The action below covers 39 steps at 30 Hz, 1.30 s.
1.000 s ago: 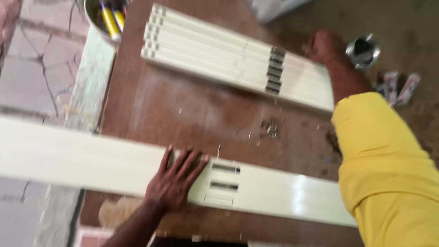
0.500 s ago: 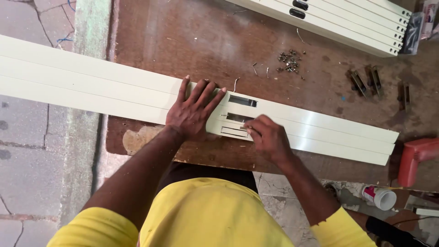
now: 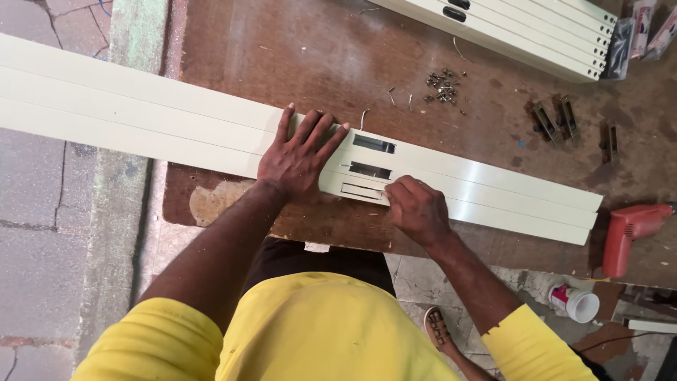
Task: Marking positions and using a power drill to install metal hinges onto aluminum slats.
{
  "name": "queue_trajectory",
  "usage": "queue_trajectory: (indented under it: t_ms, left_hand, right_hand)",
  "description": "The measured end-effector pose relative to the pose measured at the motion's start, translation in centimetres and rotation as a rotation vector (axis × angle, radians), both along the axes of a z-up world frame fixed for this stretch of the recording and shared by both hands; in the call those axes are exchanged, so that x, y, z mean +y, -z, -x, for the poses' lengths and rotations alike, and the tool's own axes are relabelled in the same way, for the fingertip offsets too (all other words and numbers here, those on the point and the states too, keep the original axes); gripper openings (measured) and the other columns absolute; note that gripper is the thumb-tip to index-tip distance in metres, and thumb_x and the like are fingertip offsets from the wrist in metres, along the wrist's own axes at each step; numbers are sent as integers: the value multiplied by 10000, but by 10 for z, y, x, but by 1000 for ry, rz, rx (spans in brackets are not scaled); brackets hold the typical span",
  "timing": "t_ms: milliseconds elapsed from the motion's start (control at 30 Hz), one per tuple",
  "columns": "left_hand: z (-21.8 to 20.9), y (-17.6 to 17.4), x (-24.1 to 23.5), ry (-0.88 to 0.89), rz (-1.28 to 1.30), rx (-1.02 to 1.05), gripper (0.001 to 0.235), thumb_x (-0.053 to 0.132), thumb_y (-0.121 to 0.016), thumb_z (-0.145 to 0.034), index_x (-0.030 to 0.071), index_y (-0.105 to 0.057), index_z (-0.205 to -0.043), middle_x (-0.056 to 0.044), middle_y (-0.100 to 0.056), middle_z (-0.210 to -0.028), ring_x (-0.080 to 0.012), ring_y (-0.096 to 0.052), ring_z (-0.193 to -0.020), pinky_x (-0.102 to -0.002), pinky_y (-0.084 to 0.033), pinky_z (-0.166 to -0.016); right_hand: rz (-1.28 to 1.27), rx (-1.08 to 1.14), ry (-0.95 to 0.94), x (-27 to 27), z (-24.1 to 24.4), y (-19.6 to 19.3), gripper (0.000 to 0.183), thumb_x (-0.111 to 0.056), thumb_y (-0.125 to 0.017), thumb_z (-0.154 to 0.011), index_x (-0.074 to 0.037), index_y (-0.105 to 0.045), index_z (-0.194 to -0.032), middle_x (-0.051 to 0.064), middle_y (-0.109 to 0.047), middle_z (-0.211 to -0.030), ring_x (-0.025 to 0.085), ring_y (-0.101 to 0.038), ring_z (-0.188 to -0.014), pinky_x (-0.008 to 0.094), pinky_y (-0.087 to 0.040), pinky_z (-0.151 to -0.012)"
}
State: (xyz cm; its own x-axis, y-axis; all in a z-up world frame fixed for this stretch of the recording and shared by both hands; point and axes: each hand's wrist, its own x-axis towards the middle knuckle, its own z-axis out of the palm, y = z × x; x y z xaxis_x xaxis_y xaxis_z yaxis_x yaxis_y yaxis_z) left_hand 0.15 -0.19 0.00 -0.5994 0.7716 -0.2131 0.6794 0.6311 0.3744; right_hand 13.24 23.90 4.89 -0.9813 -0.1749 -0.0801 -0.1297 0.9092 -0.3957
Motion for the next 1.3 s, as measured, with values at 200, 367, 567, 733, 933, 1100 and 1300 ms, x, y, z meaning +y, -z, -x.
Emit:
queue_trajectory:
  t_ms: [200,367,567,733,933,1100,1300]
  left_hand:
    - [-1,1,0,15,22,30,1338,874,-687,-599,185,-175,-1625,-150,-316,-1576,-339,-247,-1490,-641,-19,-1212]
    - [-2,7,0,8,-11,45,1316,862,-691,-611,187,-192,-1625,-156,-324,-1576,-341,-257,-1490,-644,-19,-1214]
    - [-1,5,2,9,4,30,1298,852,-699,-613,191,-203,-1614,-145,-315,-1579,-335,-247,-1494,-648,-9,-1210]
    - [0,2,2,12,48,17,1316,850,-714,-586,207,-190,-1608,-133,-294,-1586,-327,-223,-1497,-645,3,-1206]
    - [2,-2,3,16,80,5,1329,827,-730,-607,201,-157,-1630,-125,-288,-1604,-318,-213,-1514,-644,3,-1216]
    - [1,4,-2,22,37,7,1313,805,-733,-634,180,-141,-1626,-143,-295,-1597,-340,-231,-1499,-643,-8,-1213]
    - [0,4,1,24,30,25,1305,774,-756,-635,189,-151,-1632,-142,-308,-1596,-331,-241,-1502,-642,-14,-1218]
  right_hand:
    - [-21,-129,16,2,12,-1,70,-125,-699,-880,-61,-710,-853,83,-674,-790,274,-681,-713,428,-558,-647]
    - [-60,-448,124,11,47,13,154,-220,-691,-815,-83,-758,-795,139,-717,-745,327,-713,-691,461,-573,-683]
    - [-241,-662,123,10,71,30,183,-202,-659,-741,-46,-743,-694,198,-727,-753,387,-722,-746,483,-583,-737]
    - [-279,-771,162,7,83,35,217,-234,-689,-740,-20,-723,-718,212,-730,-795,396,-730,-785,492,-580,-765]
    - [-334,-775,72,-6,69,4,199,-247,-703,-784,-54,-748,-775,205,-746,-845,382,-725,-820,484,-584,-777]
    - [-245,-411,-22,-7,31,11,174,-226,-656,-922,-83,-696,-830,154,-711,-797,361,-706,-726,501,-565,-686]
    - [-240,-380,-90,26,47,67,217,-291,-747,-744,-85,-694,-696,145,-675,-716,354,-682,-678,486,-561,-638]
